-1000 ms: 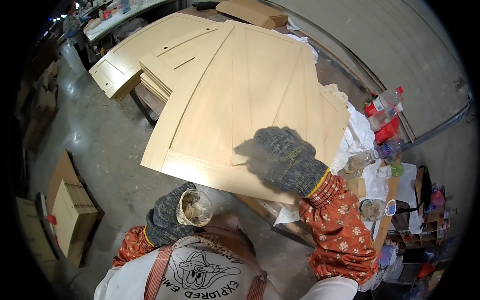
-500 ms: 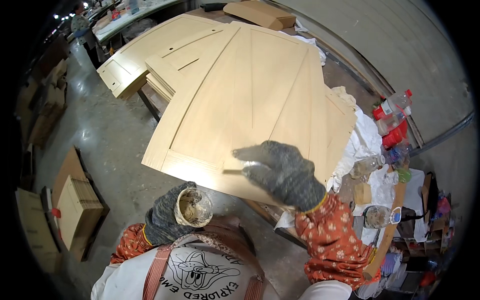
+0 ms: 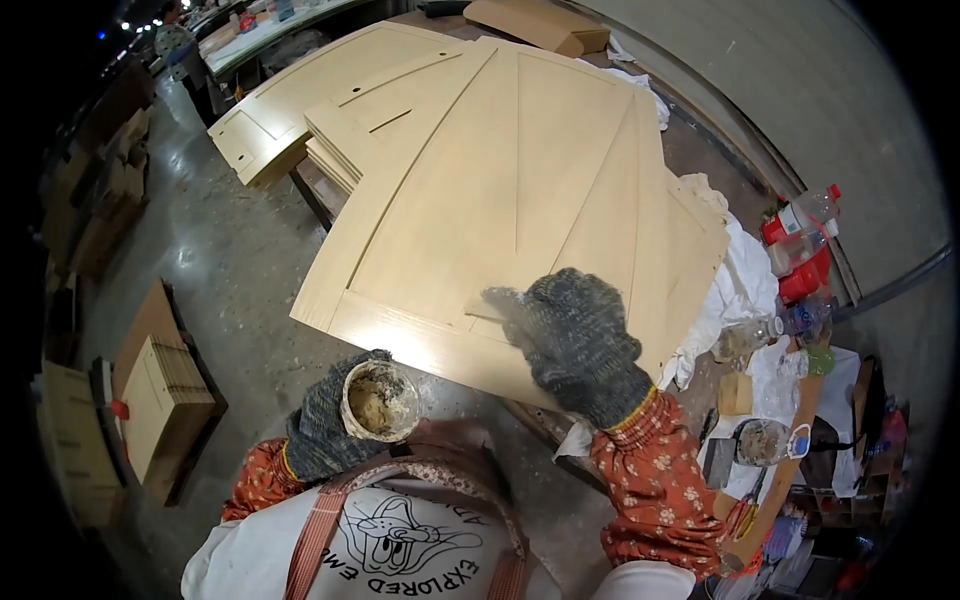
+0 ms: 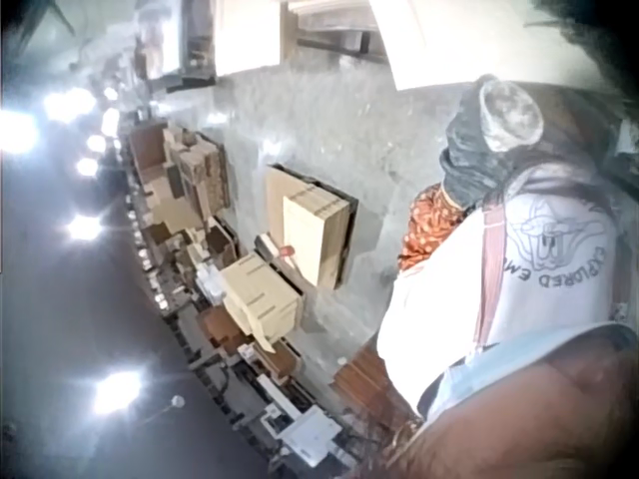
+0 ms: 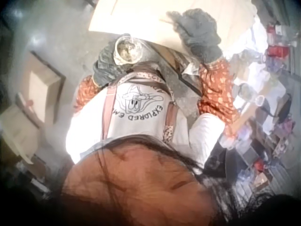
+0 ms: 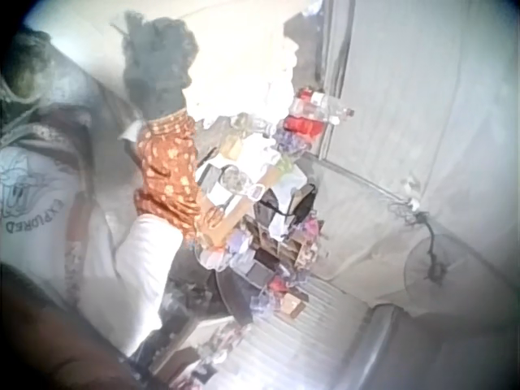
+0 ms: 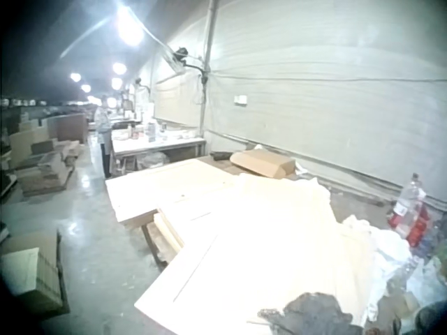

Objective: The person applies filler to cracks in wood panels and wipes the surface with a cloth, then mixes more filler in a container.

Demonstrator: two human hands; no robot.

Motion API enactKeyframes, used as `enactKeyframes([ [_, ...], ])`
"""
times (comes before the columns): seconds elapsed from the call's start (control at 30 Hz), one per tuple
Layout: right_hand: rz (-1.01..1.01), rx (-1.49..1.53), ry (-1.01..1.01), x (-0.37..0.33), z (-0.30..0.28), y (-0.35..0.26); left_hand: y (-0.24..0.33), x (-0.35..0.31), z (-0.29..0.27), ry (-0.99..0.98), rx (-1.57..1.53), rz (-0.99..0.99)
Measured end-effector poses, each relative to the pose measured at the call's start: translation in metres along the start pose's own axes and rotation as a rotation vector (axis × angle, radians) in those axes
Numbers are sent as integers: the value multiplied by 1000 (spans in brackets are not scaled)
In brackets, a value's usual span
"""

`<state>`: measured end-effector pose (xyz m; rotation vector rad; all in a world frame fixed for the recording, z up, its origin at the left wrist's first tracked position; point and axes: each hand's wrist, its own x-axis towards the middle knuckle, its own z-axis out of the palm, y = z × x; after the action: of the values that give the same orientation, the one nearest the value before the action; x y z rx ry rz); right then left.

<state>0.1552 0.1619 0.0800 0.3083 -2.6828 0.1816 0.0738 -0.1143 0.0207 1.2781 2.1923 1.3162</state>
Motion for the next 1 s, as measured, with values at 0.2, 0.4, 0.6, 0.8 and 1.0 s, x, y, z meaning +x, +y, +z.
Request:
enactKeyframes([
  [0.2,-20,155,0,2,15,1,-21,-11,12,41,-71,-46],
  [0.4,42,217,45,-7,20,-2,-6,-7,14,89,22,-91],
  [0.6,358,857,-118,-17,7,-18,2,-1,7,78,37,-73],
  [0.8,-358,-153,29,-41,-18,-75,16,10,3,10,-150,14],
  [1.0,-411,-228,-74,-58,-39,-80,7,7,6,-99,-169,-60],
])
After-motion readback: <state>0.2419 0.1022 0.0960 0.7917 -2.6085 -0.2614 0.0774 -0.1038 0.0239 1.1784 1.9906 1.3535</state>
